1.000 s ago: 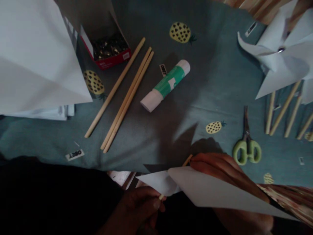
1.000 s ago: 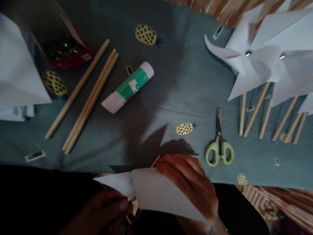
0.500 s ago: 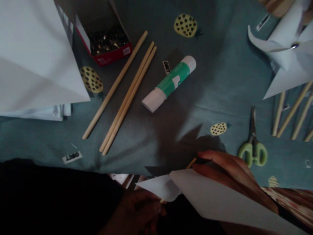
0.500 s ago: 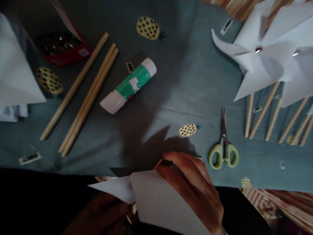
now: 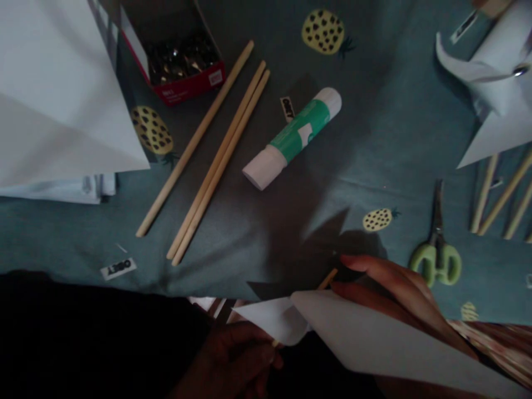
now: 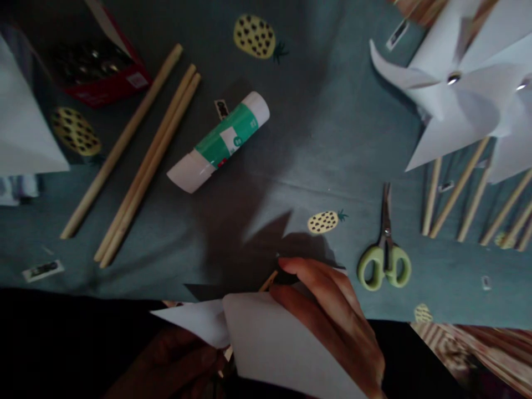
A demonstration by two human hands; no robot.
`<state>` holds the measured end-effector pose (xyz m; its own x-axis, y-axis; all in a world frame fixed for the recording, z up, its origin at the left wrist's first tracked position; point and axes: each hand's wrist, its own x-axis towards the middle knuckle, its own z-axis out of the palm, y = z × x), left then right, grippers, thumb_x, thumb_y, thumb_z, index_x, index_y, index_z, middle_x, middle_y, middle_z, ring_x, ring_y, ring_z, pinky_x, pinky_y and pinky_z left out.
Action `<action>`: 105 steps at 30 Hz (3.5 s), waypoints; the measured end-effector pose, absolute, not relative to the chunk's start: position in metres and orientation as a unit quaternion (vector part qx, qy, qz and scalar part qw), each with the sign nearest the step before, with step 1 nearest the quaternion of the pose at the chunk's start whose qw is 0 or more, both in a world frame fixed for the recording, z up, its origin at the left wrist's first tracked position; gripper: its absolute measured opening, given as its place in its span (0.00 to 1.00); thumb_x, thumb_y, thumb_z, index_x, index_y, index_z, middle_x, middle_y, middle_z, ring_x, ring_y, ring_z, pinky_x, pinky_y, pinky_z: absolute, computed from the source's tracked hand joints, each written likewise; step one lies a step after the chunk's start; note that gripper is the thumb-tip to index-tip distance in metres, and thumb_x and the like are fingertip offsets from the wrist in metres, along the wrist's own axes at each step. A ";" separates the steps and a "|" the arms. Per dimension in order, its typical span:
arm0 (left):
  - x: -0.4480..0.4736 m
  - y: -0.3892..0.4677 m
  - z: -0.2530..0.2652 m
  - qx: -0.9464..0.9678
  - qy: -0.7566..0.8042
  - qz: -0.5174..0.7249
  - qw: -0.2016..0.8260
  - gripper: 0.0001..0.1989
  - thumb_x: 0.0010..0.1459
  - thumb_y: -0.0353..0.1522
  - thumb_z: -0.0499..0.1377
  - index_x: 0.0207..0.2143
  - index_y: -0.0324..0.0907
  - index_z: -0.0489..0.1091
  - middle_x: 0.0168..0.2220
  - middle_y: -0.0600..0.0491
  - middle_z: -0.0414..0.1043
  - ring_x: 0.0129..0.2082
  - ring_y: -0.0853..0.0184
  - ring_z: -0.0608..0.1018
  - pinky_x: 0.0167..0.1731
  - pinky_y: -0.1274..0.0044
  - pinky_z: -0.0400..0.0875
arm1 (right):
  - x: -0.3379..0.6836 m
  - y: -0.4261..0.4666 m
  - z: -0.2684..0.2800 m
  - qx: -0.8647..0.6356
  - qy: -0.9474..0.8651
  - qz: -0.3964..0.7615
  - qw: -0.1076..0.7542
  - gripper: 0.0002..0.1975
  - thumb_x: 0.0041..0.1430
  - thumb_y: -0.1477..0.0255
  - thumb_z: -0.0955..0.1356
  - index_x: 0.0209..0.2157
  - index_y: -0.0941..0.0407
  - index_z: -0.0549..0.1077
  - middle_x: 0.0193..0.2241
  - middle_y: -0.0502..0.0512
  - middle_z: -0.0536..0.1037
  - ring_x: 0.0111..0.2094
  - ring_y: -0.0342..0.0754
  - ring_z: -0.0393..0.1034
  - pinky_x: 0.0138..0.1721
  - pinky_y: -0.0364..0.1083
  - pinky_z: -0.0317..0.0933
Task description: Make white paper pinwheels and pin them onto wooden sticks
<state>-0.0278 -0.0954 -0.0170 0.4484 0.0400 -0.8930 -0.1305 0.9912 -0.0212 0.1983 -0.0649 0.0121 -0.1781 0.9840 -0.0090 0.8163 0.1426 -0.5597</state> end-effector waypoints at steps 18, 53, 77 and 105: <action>-0.030 -0.096 -0.013 -0.028 0.525 0.026 0.850 0.17 0.38 0.47 0.70 0.27 0.45 0.79 0.25 0.56 0.76 0.19 0.76 0.65 0.20 0.82 0.56 | 0.191 -0.057 0.019 -0.622 -0.692 0.304 0.204 0.14 0.59 0.70 0.66 0.46 0.48 0.76 0.46 0.59 0.78 0.45 0.59 0.74 0.43 0.55 0.71; -0.029 -0.096 -0.015 0.136 0.462 0.264 0.836 0.19 0.37 0.39 0.73 0.31 0.35 0.79 0.27 0.51 0.76 0.19 0.79 0.67 0.18 0.83 0.56 | 0.193 0.012 0.029 -0.528 -0.738 0.409 0.094 0.07 0.51 0.68 0.70 0.27 0.56 0.78 0.32 0.55 0.80 0.36 0.50 0.72 0.38 0.46 0.63; -0.021 -0.092 -0.015 0.178 0.461 0.346 0.798 0.18 0.35 0.34 0.74 0.31 0.37 0.79 0.28 0.51 0.76 0.19 0.79 0.67 0.20 0.84 0.57 | 0.193 -0.021 0.027 -0.554 -0.721 0.350 0.225 0.07 0.54 0.68 0.68 0.28 0.56 0.76 0.34 0.54 0.78 0.38 0.50 0.71 0.43 0.47 0.62; -0.019 -0.082 -0.013 0.258 0.456 0.296 0.799 0.20 0.44 0.43 0.69 0.35 0.38 0.80 0.24 0.53 0.73 0.16 0.79 0.61 0.20 0.79 0.49 | 0.180 -0.078 0.040 -0.528 -0.742 0.110 0.398 0.12 0.60 0.79 0.64 0.43 0.54 0.73 0.40 0.56 0.79 0.43 0.51 0.73 0.46 0.53 0.67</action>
